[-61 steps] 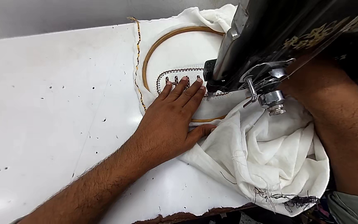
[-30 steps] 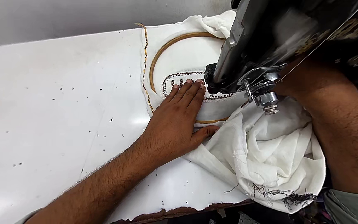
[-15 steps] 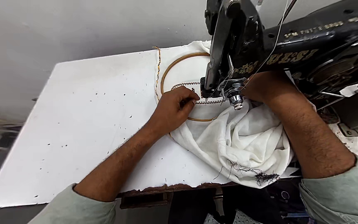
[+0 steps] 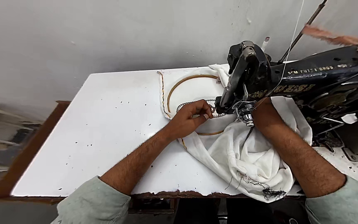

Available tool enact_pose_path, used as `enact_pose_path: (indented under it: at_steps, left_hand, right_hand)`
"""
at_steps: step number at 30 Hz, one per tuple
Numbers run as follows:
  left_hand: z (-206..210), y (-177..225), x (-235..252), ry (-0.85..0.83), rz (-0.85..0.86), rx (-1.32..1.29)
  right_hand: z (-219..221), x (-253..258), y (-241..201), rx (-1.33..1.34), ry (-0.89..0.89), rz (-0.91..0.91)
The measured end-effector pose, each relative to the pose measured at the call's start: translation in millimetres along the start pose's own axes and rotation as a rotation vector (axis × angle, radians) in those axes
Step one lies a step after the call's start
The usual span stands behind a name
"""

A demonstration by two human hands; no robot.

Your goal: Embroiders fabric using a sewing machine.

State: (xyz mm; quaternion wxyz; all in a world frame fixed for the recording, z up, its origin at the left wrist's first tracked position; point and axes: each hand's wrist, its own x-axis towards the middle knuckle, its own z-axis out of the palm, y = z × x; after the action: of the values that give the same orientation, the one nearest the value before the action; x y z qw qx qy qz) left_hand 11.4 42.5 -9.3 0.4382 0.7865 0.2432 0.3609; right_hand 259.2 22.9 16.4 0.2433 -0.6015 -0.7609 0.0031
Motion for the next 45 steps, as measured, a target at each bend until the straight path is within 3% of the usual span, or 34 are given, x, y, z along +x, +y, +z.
enact_pose_path:
  at_steps: [6, 10, 14, 16, 19, 23, 26, 28, 31, 33, 36, 40, 45]
  left_hand:
    - [6, 9, -5, 0.188, -0.119, -0.082]
    - [-33, 20, -6, 0.539, -0.209, -0.22]
    - [-116, 10, -28, 0.989, -0.295, -0.002]
    - [-134, -8, -43, 1.056, -0.356, 0.328]
    - [-123, -11, -46, 0.763, -0.416, 0.715]
    - [-83, -8, -22, 0.266, -0.317, 0.833]
    - [-66, -18, -14, 0.015, -0.316, 0.959]
    - [-67, -14, -16, -0.044, -0.375, 1.022]
    - [-59, 22, -30, -0.043, -0.567, 1.097]
    - [-34, 57, -51, -0.022, -0.713, 1.198]
    - [20, 117, -89, -0.083, -0.832, 1.303]
    - [30, 151, -110, -0.208, -0.756, 1.211]
    - [-20, 106, -39, -0.152, -0.471, 0.995]
  right_hand:
    - [-4, 3, 4, 0.033, -0.079, 0.001]
    - [-14, 6, -7, 0.031, -0.317, 0.081]
    - [-7, 5, -1, -0.013, -0.328, 0.022]
    - [-6, 6, 2, 0.006, -0.314, 0.002]
    - [-12, 1, 6, -0.033, -0.349, -0.019]
    - [-52, -69, -26, -0.094, -0.344, -0.101]
    - [-55, -117, -36, -0.164, -0.391, -0.135]
    - [-45, -119, -30, -0.19, -0.474, -0.101]
    - [-35, -87, -11, -0.156, -0.519, -0.08]
    - [-28, -57, 8, -0.14, -0.522, -0.115]
    - [-20, -20, 33, -0.13, -0.389, -0.206]
    - [-14, -21, 42, -0.175, -0.124, -0.281]
    - [-52, -102, -9, -0.02, -0.036, -0.26]
